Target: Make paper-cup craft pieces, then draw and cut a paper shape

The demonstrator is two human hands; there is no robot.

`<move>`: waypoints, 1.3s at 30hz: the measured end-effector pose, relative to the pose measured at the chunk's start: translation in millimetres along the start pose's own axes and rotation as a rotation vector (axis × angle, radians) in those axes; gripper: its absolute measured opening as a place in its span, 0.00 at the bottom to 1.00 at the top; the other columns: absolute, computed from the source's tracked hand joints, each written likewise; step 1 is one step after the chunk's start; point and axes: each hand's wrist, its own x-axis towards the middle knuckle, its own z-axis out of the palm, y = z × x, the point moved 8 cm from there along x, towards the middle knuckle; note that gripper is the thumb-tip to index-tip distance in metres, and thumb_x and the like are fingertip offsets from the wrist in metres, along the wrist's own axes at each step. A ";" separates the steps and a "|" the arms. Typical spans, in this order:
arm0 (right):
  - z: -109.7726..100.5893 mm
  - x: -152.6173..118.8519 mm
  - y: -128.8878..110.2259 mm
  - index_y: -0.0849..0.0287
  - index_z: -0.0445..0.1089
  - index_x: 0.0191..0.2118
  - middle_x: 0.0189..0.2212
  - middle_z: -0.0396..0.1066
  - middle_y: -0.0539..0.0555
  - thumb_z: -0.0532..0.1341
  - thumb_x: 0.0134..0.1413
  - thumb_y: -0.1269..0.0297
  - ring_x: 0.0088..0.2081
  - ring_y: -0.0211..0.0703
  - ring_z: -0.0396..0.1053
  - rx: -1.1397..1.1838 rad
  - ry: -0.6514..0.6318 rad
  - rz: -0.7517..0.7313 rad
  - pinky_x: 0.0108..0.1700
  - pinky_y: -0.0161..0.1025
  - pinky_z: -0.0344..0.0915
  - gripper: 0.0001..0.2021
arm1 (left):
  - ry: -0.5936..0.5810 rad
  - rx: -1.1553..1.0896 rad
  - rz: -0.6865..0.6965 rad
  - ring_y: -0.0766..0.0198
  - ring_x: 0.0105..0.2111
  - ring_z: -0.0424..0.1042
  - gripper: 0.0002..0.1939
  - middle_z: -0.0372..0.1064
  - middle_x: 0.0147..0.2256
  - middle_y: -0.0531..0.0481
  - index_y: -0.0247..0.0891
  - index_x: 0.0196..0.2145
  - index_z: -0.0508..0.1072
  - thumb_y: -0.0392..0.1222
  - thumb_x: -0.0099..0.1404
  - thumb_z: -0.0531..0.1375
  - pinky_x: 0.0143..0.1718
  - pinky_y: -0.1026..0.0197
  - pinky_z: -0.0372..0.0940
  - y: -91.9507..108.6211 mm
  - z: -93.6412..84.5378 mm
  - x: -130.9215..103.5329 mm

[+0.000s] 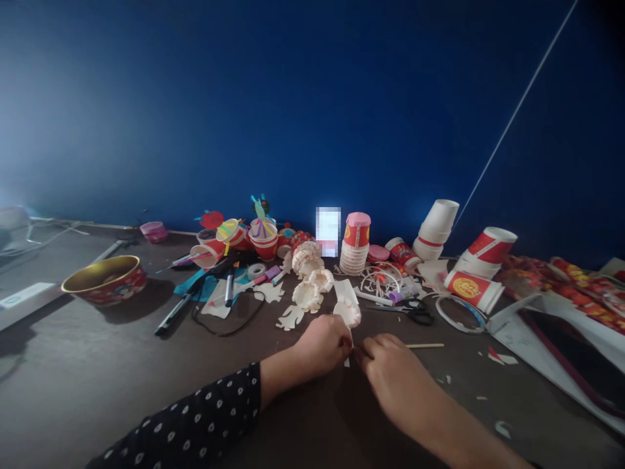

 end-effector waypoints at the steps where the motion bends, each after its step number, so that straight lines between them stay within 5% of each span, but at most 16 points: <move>1: 0.7 0.5 -1.3 0.62 0.75 0.36 0.31 0.73 0.57 0.57 0.54 0.75 0.34 0.45 0.68 -0.013 0.011 -0.009 0.37 0.41 0.56 0.09 | -0.005 -0.003 -0.006 0.64 0.30 0.68 0.08 0.71 0.28 0.49 0.35 0.27 0.77 0.30 0.52 0.58 0.32 0.67 0.60 0.2 -0.4 -0.4; 15: 0.5 1.0 -0.9 0.63 0.73 0.40 0.34 0.73 0.57 0.55 0.56 0.76 0.36 0.47 0.68 -0.034 -0.050 -0.002 0.39 0.43 0.56 0.11 | 0.008 -0.088 -0.071 0.65 0.27 0.68 0.12 0.72 0.27 0.50 0.33 0.26 0.74 0.27 0.45 0.53 0.29 0.67 0.61 -7.4 -12.6 1.3; 39: -2.4 2.4 4.0 0.62 0.70 0.45 0.41 0.70 0.58 0.51 0.56 0.79 0.39 0.48 0.66 0.024 -0.052 0.084 0.38 0.42 0.57 0.15 | 0.096 -0.094 -0.061 0.64 0.30 0.70 0.12 0.73 0.28 0.48 0.33 0.25 0.75 0.26 0.49 0.53 0.33 0.65 0.62 -13.0 -9.8 4.5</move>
